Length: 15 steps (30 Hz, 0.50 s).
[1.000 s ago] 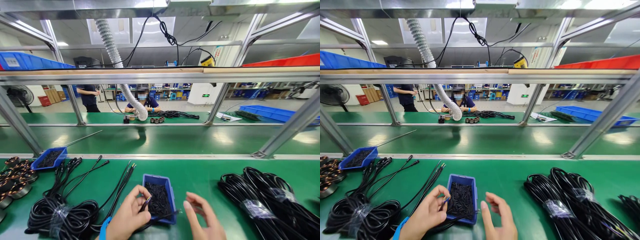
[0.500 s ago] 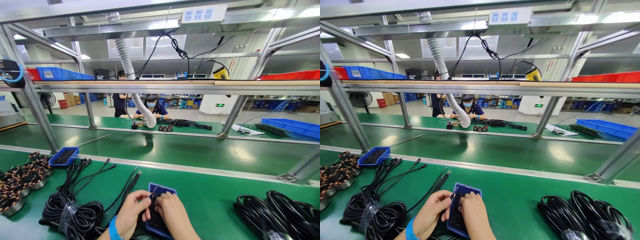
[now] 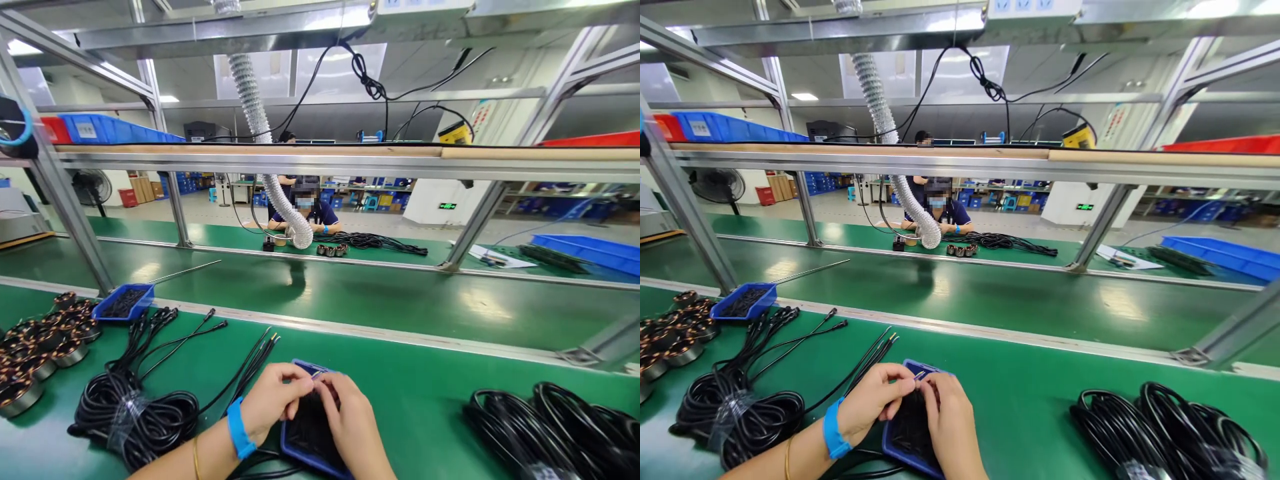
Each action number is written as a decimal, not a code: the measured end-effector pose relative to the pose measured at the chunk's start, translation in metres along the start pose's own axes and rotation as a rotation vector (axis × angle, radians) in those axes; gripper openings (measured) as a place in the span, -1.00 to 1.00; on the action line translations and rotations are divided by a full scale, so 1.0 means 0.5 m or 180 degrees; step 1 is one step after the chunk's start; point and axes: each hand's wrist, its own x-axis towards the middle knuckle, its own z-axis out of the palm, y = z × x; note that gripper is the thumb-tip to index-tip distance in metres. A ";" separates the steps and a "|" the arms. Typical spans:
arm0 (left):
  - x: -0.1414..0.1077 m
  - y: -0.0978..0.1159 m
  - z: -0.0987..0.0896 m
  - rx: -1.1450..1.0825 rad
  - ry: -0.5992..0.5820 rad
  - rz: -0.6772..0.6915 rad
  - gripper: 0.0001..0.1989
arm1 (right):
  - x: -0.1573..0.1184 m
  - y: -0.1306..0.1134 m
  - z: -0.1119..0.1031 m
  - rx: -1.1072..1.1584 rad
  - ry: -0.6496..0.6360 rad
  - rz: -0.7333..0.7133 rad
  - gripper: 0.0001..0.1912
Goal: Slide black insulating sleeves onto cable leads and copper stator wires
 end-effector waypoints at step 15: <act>-0.026 0.017 0.000 0.0618 0.0408 0.0771 -0.83 | 0.006 -0.034 -0.051 0.0597 0.0170 -0.0330 -0.79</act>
